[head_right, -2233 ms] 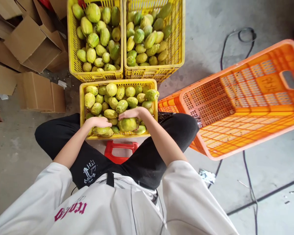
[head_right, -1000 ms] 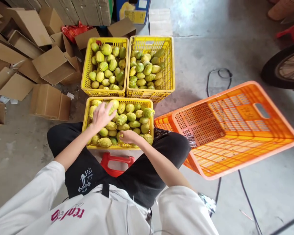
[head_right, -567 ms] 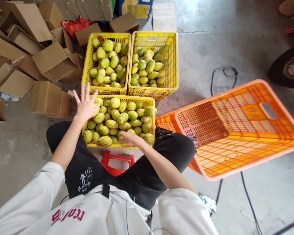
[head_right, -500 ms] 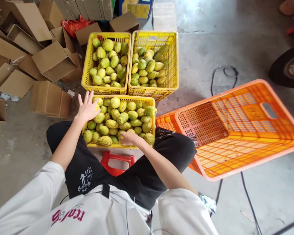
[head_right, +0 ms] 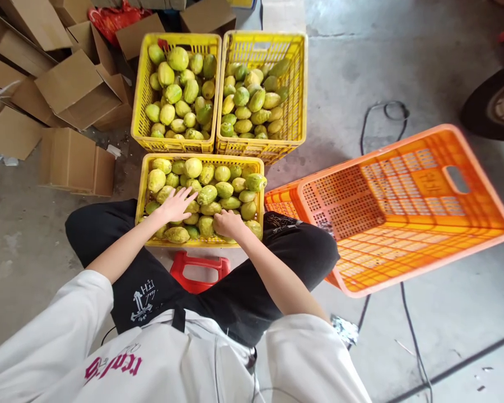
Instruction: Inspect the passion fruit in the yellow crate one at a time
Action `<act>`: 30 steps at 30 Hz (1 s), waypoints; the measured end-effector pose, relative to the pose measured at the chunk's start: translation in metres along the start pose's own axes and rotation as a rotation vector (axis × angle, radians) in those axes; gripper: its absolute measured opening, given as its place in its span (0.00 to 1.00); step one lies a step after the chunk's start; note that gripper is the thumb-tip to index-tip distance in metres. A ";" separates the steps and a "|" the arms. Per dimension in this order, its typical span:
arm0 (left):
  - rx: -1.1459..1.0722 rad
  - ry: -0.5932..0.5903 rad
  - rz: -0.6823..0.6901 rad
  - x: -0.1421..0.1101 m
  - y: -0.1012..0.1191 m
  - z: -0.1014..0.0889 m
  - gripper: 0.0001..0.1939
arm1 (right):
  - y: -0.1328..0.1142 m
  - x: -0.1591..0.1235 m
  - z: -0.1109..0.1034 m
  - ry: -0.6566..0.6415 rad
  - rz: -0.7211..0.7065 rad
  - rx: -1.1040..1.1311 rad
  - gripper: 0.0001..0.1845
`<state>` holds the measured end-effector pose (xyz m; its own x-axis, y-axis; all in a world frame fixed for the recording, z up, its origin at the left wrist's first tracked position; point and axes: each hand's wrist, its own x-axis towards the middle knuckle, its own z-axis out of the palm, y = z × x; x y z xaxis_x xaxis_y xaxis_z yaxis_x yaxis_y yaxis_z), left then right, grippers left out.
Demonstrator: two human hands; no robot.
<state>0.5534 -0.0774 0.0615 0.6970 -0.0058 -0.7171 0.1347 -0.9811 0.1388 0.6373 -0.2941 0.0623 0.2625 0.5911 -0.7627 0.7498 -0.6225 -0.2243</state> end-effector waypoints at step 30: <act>0.019 -0.025 -0.067 0.037 0.002 0.026 0.37 | 0.002 0.038 0.048 0.016 0.017 0.160 0.38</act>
<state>0.5612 -0.0841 0.0179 0.6689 0.0554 -0.7413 0.1670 -0.9829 0.0772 0.6198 -0.2980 0.0036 0.2853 0.5870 -0.7576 0.6394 -0.7054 -0.3058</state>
